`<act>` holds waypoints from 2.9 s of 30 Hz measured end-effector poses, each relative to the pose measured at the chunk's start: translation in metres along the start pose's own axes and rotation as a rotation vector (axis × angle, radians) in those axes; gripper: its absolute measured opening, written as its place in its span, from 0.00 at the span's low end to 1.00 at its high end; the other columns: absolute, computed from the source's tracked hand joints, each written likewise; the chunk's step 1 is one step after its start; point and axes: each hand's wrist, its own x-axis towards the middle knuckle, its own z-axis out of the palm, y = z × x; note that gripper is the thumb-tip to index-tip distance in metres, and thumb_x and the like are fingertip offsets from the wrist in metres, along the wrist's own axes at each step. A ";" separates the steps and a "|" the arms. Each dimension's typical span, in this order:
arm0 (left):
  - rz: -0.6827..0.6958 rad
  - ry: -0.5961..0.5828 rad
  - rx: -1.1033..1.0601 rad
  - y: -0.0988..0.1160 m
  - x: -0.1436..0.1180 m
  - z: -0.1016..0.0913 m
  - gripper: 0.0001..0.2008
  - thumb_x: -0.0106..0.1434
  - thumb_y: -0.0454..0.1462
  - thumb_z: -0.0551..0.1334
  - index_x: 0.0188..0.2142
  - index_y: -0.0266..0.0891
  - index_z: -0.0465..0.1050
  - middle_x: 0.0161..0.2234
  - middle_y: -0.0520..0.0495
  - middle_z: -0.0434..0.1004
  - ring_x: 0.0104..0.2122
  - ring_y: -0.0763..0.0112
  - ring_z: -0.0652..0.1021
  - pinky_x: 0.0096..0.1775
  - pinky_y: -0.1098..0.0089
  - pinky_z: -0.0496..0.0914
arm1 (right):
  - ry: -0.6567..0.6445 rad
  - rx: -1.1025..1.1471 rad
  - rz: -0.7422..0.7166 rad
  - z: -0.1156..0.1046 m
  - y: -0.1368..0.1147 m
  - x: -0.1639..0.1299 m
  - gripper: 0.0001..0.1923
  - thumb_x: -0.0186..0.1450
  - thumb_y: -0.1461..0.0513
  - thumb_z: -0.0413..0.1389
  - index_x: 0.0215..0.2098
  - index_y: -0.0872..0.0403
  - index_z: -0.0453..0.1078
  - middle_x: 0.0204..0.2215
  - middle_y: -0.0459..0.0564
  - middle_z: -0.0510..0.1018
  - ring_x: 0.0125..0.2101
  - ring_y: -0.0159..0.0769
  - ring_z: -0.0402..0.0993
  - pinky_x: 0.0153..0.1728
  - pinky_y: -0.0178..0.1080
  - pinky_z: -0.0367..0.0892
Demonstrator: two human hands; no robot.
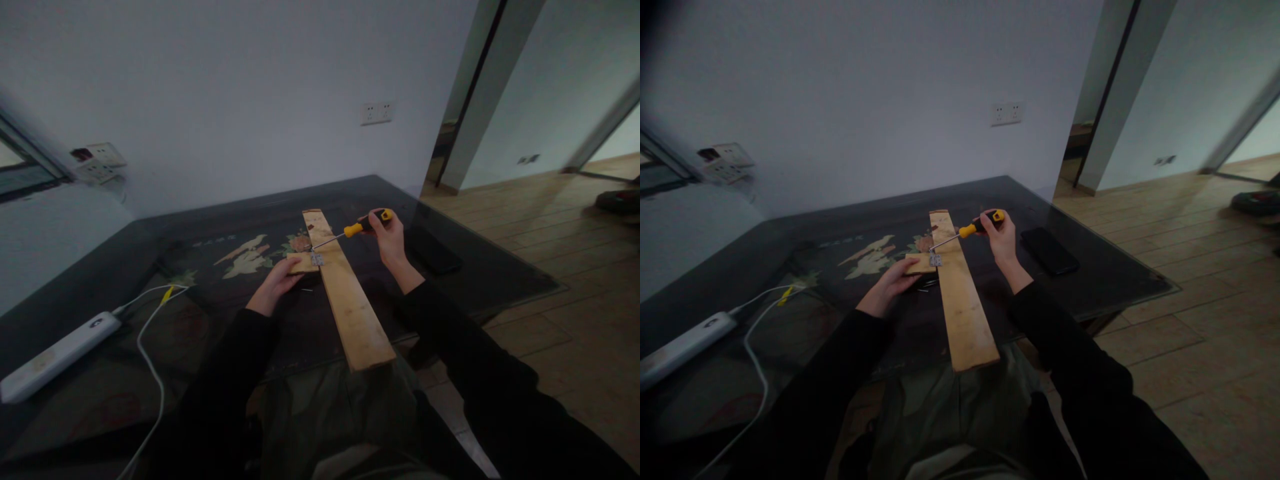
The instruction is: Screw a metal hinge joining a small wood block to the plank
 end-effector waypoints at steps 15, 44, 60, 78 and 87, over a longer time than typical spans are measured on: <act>0.006 0.003 0.051 -0.001 0.002 -0.001 0.15 0.68 0.26 0.57 0.52 0.36 0.70 0.36 0.45 0.80 0.33 0.71 0.80 0.38 0.73 0.77 | -0.030 -0.029 -0.004 -0.001 0.000 0.000 0.25 0.56 0.43 0.64 0.39 0.49 0.65 0.35 0.47 0.79 0.37 0.37 0.80 0.32 0.38 0.76; 0.015 -0.009 0.005 -0.001 0.010 -0.005 0.11 0.67 0.25 0.57 0.47 0.34 0.71 0.34 0.45 0.79 0.32 0.71 0.79 0.36 0.73 0.75 | -0.123 -0.089 -0.102 0.003 -0.020 -0.002 0.23 0.57 0.45 0.64 0.39 0.49 0.65 0.34 0.47 0.79 0.37 0.37 0.80 0.33 0.39 0.77; 0.034 -0.020 -0.013 -0.002 0.013 -0.007 0.12 0.67 0.24 0.56 0.47 0.33 0.72 0.33 0.44 0.80 0.30 0.71 0.80 0.35 0.73 0.76 | -0.317 -0.272 -0.195 0.022 -0.043 0.027 0.21 0.58 0.47 0.64 0.40 0.50 0.66 0.36 0.48 0.76 0.38 0.38 0.75 0.35 0.41 0.74; 0.035 0.015 -0.005 0.005 -0.010 0.006 0.14 0.67 0.23 0.55 0.48 0.34 0.73 0.30 0.48 0.80 0.28 0.73 0.79 0.37 0.74 0.76 | -0.530 -0.703 -0.406 0.078 -0.078 0.063 0.18 0.60 0.48 0.62 0.39 0.52 0.69 0.33 0.47 0.74 0.34 0.36 0.67 0.38 0.42 0.63; 0.042 0.016 -0.024 0.001 0.002 0.001 0.15 0.66 0.23 0.56 0.49 0.32 0.74 0.31 0.45 0.80 0.30 0.69 0.80 0.39 0.71 0.76 | -0.715 -0.812 -0.245 0.103 -0.098 0.078 0.15 0.61 0.52 0.63 0.31 0.55 0.71 0.30 0.50 0.75 0.34 0.37 0.71 0.36 0.41 0.67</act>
